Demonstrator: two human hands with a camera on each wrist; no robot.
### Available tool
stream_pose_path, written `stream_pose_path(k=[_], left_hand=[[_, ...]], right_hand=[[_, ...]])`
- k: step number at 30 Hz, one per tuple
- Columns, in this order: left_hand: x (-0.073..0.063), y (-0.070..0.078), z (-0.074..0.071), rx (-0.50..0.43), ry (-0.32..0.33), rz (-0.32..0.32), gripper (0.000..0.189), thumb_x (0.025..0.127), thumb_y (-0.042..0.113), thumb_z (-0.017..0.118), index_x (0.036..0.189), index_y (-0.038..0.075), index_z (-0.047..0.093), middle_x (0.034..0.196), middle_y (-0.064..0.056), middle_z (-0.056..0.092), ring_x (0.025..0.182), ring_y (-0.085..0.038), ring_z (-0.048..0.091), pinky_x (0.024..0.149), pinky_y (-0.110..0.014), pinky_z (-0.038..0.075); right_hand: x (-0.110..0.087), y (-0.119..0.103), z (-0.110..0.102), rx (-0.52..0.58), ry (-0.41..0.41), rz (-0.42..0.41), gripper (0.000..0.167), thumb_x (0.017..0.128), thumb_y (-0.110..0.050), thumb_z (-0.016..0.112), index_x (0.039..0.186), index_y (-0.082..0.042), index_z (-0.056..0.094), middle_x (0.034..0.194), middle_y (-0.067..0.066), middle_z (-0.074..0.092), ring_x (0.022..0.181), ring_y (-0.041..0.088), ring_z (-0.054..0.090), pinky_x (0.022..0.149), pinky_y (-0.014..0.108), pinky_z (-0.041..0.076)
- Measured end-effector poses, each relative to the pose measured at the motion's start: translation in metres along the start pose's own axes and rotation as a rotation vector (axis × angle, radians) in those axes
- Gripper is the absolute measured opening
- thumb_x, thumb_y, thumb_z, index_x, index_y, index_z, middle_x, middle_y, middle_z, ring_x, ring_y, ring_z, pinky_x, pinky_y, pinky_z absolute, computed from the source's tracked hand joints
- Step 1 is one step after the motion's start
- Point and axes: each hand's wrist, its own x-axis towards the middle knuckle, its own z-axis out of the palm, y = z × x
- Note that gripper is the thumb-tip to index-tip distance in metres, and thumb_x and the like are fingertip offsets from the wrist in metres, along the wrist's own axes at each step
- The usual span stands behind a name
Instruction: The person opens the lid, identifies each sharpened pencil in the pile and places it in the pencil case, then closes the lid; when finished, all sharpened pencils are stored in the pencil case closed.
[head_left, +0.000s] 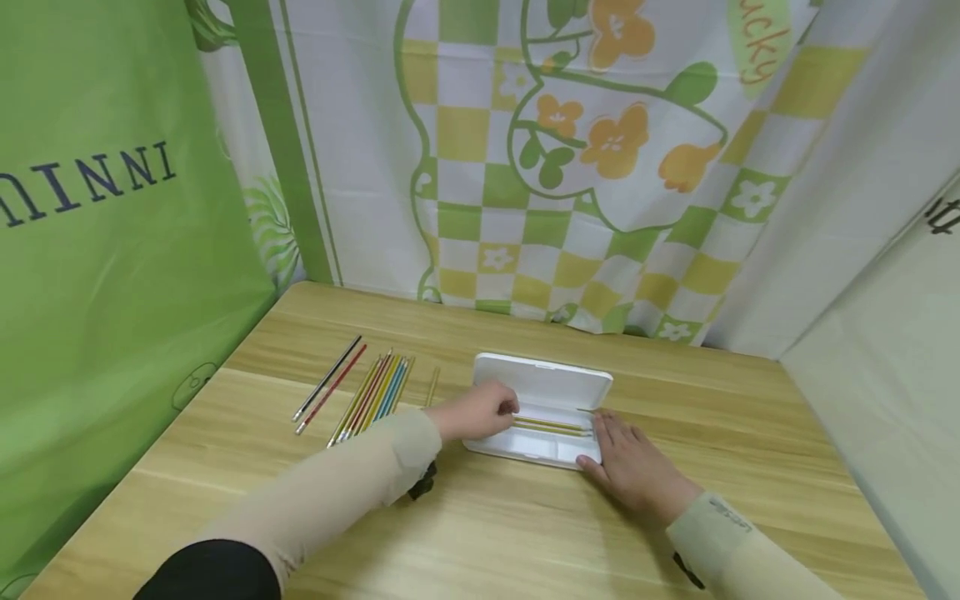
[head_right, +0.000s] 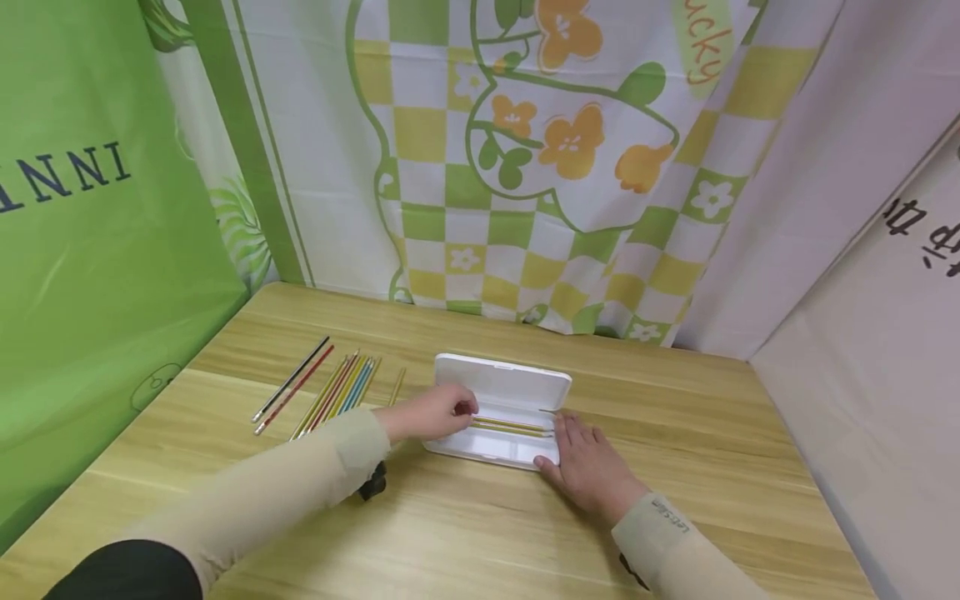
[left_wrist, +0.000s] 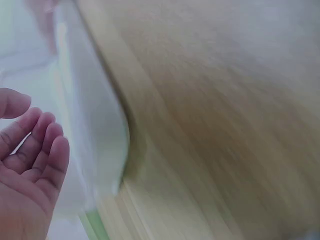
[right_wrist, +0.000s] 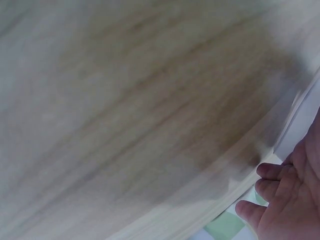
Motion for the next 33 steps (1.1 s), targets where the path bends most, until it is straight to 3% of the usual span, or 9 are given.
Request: stream_pose_path(k=[3, 9, 17, 21, 27, 33], left_hand=[[-0.016, -0.009, -0.014, -0.157, 0.042, -0.097, 0.012, 0.096, 0.004, 0.064, 0.104, -0.001, 0.072, 0.097, -0.007, 0.070, 0.091, -0.017, 0.064, 0.086, -0.030, 0.055], [-0.039, -0.032, -0.032, -0.269, 0.090, -0.210, 0.014, 0.098, 0.010, 0.065, 0.106, 0.000, 0.071, 0.098, -0.003, 0.068, 0.090, -0.015, 0.061, 0.081, -0.029, 0.054], [-0.074, -0.063, -0.085, -0.483, 0.173, -0.320, 0.039, 0.105, 0.015, 0.057, 0.133, -0.012, 0.058, 0.123, -0.025, 0.064, 0.110, -0.040, 0.062, 0.097, -0.051, 0.052], [-0.086, -0.085, -0.104, -0.530, 0.231, -0.384, 0.042, 0.104, 0.012, 0.053, 0.136, -0.016, 0.053, 0.126, -0.031, 0.062, 0.105, -0.037, 0.062, 0.096, -0.049, 0.052], [-0.100, -0.110, -0.110, -0.586, 0.296, -0.510, 0.040, 0.103, 0.005, 0.051, 0.134, -0.021, 0.049, 0.124, -0.031, 0.060, 0.102, -0.027, 0.063, 0.094, -0.040, 0.055], [-0.117, -0.120, -0.107, -0.605, 0.322, -0.583, 0.035, 0.103, 0.002, 0.048, 0.129, -0.020, 0.050, 0.103, -0.017, 0.061, 0.086, -0.017, 0.058, 0.084, -0.035, 0.056]], right_hand=[[-0.002, 0.003, 0.001, 0.016, 0.013, -0.001, 0.077, 0.108, -0.045, 0.047, 0.144, 0.023, 0.036, 0.147, 0.042, 0.040, 0.137, 0.056, 0.040, 0.107, 0.069, 0.037], [-0.004, 0.012, 0.010, -0.028, 0.016, 0.010, 0.076, 0.108, -0.042, 0.049, 0.145, 0.022, 0.035, 0.148, 0.041, 0.039, 0.138, 0.055, 0.039, 0.107, 0.068, 0.037], [-0.001, -0.001, -0.004, 0.019, -0.013, 0.012, 0.074, 0.107, -0.037, 0.054, 0.145, 0.023, 0.035, 0.149, 0.042, 0.038, 0.139, 0.056, 0.038, 0.109, 0.068, 0.035], [-0.001, -0.002, -0.006, 0.020, -0.036, 0.023, 0.074, 0.107, -0.037, 0.053, 0.146, 0.023, 0.033, 0.150, 0.041, 0.037, 0.140, 0.055, 0.037, 0.111, 0.067, 0.034], [-0.001, -0.002, -0.007, 0.002, -0.055, 0.041, 0.073, 0.108, -0.036, 0.052, 0.147, 0.022, 0.032, 0.151, 0.041, 0.037, 0.141, 0.054, 0.036, 0.112, 0.065, 0.034], [-0.001, -0.001, -0.004, 0.006, -0.056, 0.032, 0.074, 0.108, -0.037, 0.052, 0.148, 0.022, 0.032, 0.151, 0.040, 0.037, 0.141, 0.054, 0.036, 0.112, 0.065, 0.034]])
